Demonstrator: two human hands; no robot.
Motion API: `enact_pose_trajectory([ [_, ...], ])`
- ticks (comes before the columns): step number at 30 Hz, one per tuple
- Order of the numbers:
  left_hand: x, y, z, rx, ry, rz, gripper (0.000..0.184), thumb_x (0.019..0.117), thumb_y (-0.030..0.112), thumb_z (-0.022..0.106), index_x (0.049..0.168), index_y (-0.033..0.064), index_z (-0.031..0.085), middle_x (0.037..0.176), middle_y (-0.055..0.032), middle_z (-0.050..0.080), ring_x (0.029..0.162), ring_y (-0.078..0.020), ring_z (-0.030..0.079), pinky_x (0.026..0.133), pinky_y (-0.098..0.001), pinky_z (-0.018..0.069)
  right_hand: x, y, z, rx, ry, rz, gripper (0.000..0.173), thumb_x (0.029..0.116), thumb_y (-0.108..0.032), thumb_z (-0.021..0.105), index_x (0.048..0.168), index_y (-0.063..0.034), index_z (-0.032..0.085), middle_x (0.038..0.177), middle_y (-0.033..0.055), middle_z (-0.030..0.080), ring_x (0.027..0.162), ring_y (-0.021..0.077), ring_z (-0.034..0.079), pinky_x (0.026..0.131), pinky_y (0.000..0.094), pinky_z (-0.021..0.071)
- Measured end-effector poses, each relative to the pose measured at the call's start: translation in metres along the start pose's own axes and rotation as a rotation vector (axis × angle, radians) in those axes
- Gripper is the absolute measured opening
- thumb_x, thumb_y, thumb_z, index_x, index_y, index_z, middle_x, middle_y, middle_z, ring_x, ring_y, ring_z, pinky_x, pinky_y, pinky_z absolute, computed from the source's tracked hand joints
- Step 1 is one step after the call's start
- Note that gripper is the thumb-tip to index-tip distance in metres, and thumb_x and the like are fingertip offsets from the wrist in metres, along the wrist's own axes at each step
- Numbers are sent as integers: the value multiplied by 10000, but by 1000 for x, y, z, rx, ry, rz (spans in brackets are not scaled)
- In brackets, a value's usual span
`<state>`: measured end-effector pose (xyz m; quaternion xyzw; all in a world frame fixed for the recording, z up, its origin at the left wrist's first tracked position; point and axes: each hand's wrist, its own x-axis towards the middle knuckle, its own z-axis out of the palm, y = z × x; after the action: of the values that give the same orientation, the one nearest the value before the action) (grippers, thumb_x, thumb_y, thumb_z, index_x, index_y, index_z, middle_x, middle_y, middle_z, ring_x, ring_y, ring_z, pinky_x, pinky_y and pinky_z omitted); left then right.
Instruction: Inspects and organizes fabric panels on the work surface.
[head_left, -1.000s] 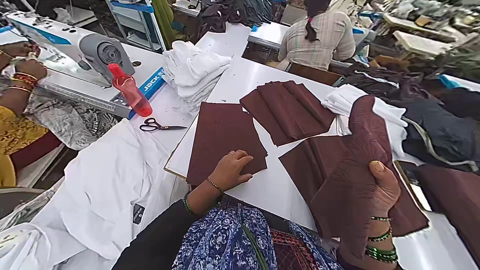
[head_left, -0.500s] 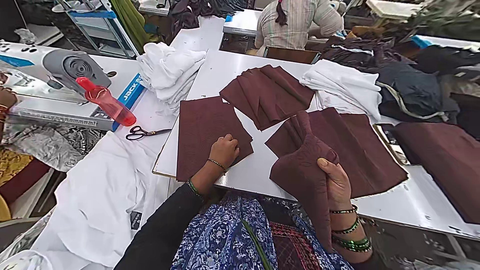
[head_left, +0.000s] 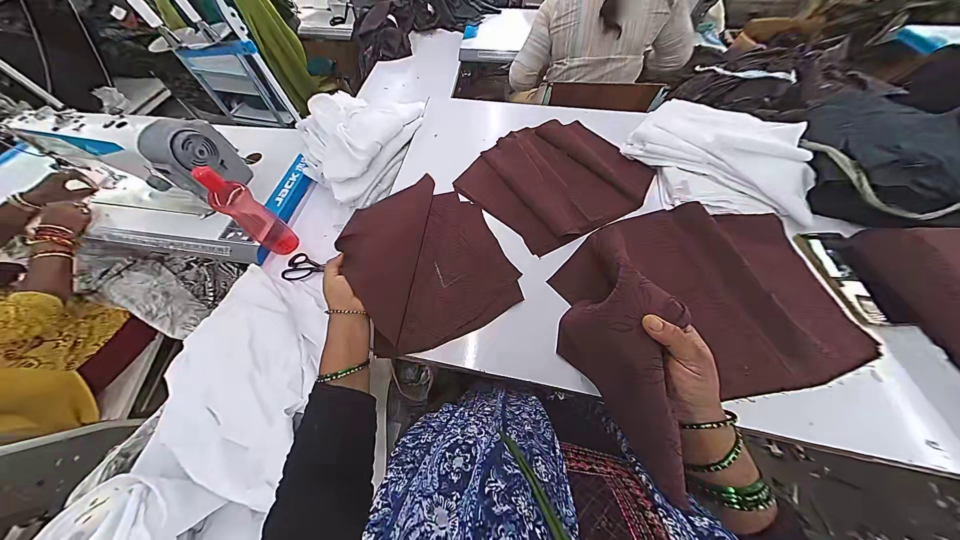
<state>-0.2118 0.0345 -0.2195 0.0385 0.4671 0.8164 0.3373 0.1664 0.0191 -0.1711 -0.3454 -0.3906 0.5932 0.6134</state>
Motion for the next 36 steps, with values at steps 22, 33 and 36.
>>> enact_pose_trajectory([
  [22, -17, 2, 5, 10, -43, 244, 281, 1108, 159, 286, 1102, 111, 562, 901, 75, 653, 838, 20, 642, 796, -198, 548, 8, -11, 20, -165, 36, -37, 234, 858, 30, 584, 1032, -127, 581, 822, -110, 741, 771, -25, 707, 730, 163, 602],
  [33, 6, 29, -74, -443, 53, 407, 460, 1114, 253, 138, 999, 132, 566, 839, 31, 675, 825, -47, 674, 763, -261, 572, 129, -38, 55, -1474, -407, 95, 502, 917, -190, 778, 1328, 40, 601, 1115, 281, 671, 1035, 406, 649, 921, 626, 483],
  [36, 4, 32, -75, -411, 95, 380, 416, 1115, 235, 169, 1001, 142, 559, 831, 44, 672, 808, -23, 670, 744, -229, 569, 119, 26, 126, -1476, -824, 5, 505, 993, -202, 670, 1430, 19, 547, 1258, 265, 643, 1134, 410, 641, 993, 576, 495],
])
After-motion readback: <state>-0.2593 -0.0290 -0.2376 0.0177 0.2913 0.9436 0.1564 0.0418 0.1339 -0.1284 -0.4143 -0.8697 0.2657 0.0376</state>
